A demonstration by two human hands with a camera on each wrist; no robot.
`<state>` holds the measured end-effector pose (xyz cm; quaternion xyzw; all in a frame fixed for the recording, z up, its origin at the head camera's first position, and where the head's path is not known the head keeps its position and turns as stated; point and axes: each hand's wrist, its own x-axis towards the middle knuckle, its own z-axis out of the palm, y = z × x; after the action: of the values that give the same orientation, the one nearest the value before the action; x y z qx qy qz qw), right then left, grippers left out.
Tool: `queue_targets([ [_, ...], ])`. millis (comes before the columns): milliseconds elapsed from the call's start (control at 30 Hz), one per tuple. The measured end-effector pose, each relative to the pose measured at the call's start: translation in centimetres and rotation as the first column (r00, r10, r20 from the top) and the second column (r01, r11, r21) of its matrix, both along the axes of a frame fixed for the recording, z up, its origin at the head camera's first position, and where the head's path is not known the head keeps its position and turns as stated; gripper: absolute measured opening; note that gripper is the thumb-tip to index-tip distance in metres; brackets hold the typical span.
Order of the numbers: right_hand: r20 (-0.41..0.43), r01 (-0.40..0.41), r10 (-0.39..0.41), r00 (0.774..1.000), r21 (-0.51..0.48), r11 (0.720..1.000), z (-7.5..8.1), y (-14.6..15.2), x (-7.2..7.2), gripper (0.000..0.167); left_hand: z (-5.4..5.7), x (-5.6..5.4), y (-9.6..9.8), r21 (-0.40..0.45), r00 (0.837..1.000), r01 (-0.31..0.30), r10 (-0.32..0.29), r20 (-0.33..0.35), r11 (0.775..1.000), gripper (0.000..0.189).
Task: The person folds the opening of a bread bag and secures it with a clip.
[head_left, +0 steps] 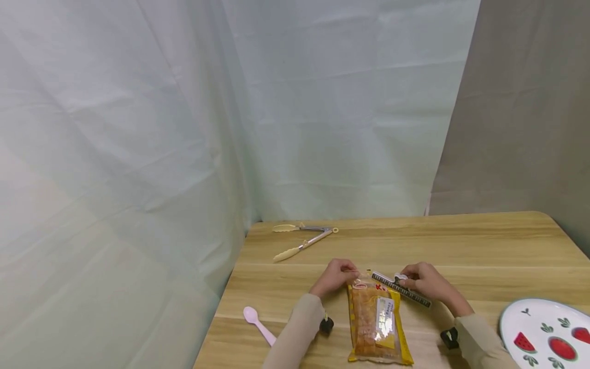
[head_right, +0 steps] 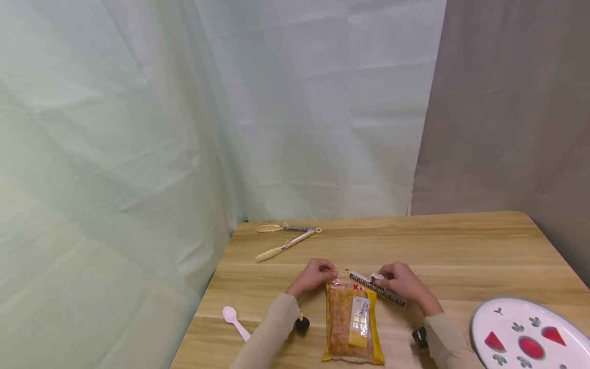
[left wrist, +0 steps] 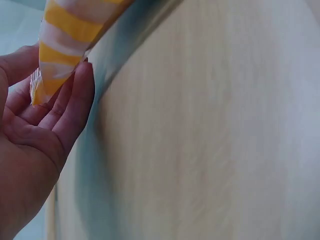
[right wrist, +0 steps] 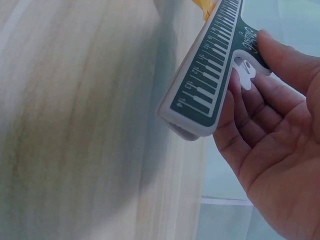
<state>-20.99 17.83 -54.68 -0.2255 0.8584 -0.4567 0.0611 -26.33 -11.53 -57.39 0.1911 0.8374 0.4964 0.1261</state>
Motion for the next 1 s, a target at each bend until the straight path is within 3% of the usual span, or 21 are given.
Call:
queue_targets([
  [133,0.008,-0.005,0.005,1.000,-0.006,1.000,-0.1,0.1,-0.3,0.014,-0.5,0.3,0.2,0.113,0.994,-0.075,0.065,0.088,0.991,0.010],
  [300,0.014,0.002,-0.002,1.000,-0.010,1.000,-0.4,0.2,-0.5,0.013,-0.9,0.8,0.4,0.221,0.974,-0.150,0.106,0.199,0.964,0.015],
  [667,0.014,-0.013,0.014,1.000,-0.087,0.996,-1.4,0.2,-0.6,0.013,-1.4,0.9,0.9,0.272,0.957,-0.225,0.160,0.242,0.935,0.011],
  [1000,-0.023,0.050,-0.052,0.998,-0.070,0.996,-1.4,-0.9,-0.9,0.019,-1.0,0.9,1.4,0.318,0.957,-0.227,0.150,0.249,0.920,0.015],
])
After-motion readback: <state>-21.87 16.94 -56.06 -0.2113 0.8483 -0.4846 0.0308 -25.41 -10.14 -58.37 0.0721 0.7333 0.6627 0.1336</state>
